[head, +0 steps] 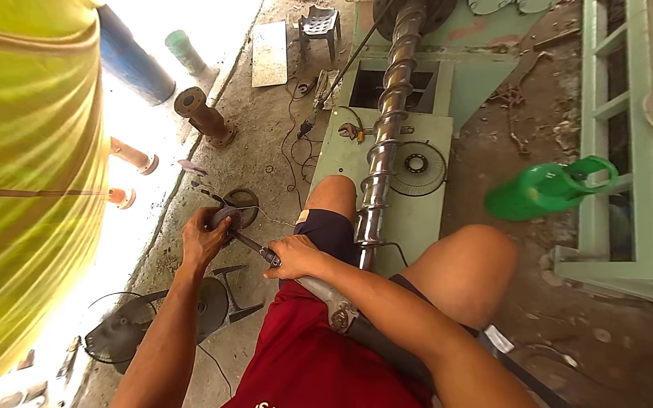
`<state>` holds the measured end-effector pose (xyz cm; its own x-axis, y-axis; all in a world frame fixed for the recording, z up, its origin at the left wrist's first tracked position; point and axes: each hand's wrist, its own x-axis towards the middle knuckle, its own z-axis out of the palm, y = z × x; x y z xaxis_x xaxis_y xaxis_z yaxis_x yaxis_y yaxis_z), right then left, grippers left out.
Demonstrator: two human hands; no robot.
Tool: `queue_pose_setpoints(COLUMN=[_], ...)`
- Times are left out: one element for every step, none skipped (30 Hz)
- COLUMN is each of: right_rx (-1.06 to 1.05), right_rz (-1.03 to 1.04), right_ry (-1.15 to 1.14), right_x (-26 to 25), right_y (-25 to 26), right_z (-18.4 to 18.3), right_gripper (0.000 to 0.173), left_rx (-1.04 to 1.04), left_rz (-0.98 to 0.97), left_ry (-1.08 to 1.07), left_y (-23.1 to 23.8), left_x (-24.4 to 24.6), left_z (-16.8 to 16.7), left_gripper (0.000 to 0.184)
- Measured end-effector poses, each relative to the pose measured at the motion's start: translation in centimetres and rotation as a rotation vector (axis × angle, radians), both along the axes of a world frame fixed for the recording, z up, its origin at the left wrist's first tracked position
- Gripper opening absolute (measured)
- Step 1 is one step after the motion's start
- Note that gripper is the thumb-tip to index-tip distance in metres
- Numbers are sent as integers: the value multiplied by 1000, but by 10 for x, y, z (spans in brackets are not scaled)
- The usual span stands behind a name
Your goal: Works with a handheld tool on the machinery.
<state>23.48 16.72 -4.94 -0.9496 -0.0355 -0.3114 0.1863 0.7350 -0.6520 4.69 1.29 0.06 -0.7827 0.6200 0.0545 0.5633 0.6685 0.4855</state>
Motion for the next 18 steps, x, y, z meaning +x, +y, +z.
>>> queue_pose_setpoints(right_rx=[-1,-1,0,2,1,0,-1,-2,-5,-6,-5,-5,-5,-5,-3,-1,0,1], right_rz=[1,3,4,6,6,7,6,5,1,-2,-5,-5,-7,-6,-6,-5,-3,-2], right_ry=[1,1,-1,-6,-8,-10,-11,-11,-12,-15,-17,-18,-15,-13,-10,-8,-8,-9], right_x=[0,1,1,1,1,1,0,0,0,0,0,0,0,0,0,0,0,0], right_y=[0,0,0,1,1,1,1,1,1,1,2,2,2,1,1,1,1,1], right_z=[0,0,-1,-1,-1,-1,-1,0,0,0,0,0,0,-1,-1,-1,-1,0], right_gripper=[64,64,64,64,64,64,64,64,64,64,65,65,65,65,64,64,64,64], left_rx=[-5,-11,-14,-16,-20,-23,-21,-20,-24,-27,-29,-33,-42,-57,-78,-109,-149,-193], left_rz=[1,3,7,12,13,11,8,4,2,2,2,2,3,2,0,-6,-16,-25], left_ry=[10,16,16,11,8,6,2,-5,-17,-26,-32,-34,-28,-17,-3,14,34,55], left_y=[2,4,5,5,6,6,6,7,7,7,8,9,10,10,11,12,14,16], left_x=[-1,-2,-3,-4,-5,-5,-6,-6,-6,-6,-6,-6,-5,-5,-7,-9,-11,-13], left_z=[-1,-1,-1,-1,-2,-2,-1,-1,0,0,0,0,1,0,-1,-2,-3,-4], left_gripper=[35,33,32,31,31,31,31,32,33,34,35,36,36,38,39,41,42,42])
